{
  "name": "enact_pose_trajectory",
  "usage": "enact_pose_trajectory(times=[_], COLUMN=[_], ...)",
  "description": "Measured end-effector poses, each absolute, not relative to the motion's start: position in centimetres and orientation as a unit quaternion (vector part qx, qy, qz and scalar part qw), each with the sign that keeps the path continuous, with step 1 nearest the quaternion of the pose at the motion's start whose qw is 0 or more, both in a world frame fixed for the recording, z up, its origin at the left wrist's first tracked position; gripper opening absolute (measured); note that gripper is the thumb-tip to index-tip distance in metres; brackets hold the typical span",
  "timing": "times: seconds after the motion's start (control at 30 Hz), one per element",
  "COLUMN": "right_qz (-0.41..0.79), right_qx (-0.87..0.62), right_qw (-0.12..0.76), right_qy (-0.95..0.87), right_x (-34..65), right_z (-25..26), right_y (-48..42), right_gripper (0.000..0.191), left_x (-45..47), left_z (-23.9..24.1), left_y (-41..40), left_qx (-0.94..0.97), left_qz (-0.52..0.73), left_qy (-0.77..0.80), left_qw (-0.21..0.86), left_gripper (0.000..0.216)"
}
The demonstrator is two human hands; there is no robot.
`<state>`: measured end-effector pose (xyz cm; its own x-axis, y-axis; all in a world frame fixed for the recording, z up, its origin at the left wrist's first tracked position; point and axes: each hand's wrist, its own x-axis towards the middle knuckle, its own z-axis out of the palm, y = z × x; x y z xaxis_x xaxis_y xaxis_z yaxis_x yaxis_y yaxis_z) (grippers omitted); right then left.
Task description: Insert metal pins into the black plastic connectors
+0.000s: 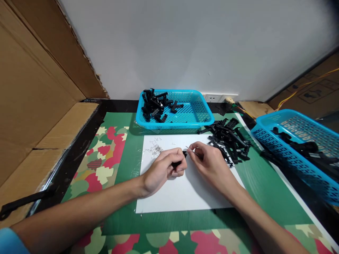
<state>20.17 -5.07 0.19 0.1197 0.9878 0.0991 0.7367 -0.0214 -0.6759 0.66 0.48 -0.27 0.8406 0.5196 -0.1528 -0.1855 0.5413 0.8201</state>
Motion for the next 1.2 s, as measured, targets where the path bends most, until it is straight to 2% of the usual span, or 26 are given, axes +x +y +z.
enact_pose_trajectory(times=[0.3,0.7,0.93,1.2], right_qz=[0.158,0.117,0.130,0.142], right_qx=[-0.699,-0.702,-0.692,-0.698], right_qw=[0.279,0.287,0.292,0.252], right_qy=[-0.639,-0.641,-0.648,-0.655], right_x=[19.9,19.6,19.4,20.2], right_z=[-0.7,-1.6,-1.6,-0.8], right_y=[-5.4,-5.5,-5.5,-5.5], right_gripper=[0.017,0.019,0.023,0.024], left_x=[0.7,0.6,0.9,0.8], left_z=[-0.2,-0.1,-0.1,-0.7], left_y=[0.9,1.1,1.1,1.0], left_qx=[0.392,0.348,0.265,0.326], left_qz=[0.207,0.213,0.240,0.232], left_qy=[0.191,0.188,0.191,0.173], left_qw=[0.876,0.893,0.914,0.900], left_gripper=[0.027,0.028,0.027,0.028])
